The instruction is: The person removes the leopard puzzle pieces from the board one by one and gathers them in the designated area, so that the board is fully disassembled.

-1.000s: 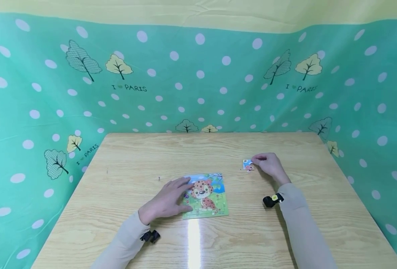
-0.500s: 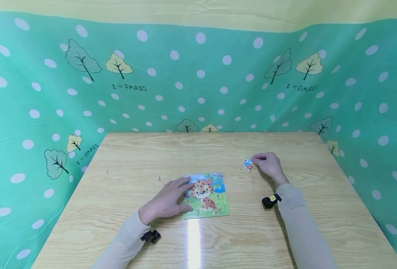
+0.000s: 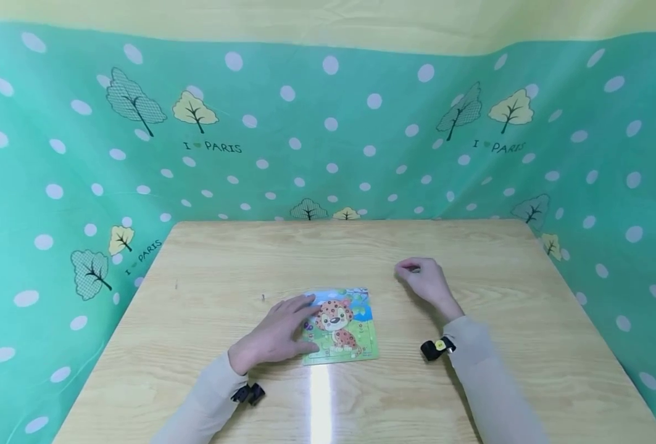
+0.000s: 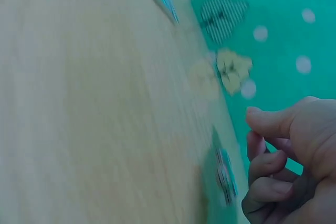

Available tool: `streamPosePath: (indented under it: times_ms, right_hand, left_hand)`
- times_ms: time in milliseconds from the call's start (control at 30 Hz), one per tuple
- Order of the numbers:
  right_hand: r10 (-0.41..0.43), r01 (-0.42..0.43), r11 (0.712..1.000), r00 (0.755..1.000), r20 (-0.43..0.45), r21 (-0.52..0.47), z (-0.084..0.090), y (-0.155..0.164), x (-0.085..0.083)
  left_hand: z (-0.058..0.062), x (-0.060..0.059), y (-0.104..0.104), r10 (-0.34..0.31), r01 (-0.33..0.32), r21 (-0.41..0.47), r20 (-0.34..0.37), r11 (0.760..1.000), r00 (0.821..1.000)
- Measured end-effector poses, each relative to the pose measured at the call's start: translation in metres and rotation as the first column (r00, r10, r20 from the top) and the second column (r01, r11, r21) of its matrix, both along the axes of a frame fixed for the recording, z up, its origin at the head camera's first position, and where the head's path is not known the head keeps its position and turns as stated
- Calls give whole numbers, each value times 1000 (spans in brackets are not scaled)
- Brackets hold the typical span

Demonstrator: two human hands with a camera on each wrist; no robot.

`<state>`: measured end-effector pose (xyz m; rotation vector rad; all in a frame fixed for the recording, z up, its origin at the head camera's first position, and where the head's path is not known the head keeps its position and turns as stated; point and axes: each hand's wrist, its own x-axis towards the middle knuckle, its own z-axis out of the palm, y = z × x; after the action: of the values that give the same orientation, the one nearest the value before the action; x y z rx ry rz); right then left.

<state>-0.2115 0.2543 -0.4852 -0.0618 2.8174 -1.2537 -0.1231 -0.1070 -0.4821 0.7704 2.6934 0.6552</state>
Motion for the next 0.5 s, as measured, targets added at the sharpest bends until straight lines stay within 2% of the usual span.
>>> streamPosePath:
  times_ms: [167,300,500]
  right_hand:
    - [89,-89,996,996,-7,-3,2,-37,12]
    - [184,-184,983,983,6,0,-1,-67,26]
    - [344,-344,938,939,-11,43,-6,-98,40]
  left_hand:
    - [0,0,1,9,-9,-1,-8,1000,1000]
    - [-2,1,0,6,-6,-3,6,1000,1000]
    - [-2,0,0,0,0,-13,-6,1000,1000]
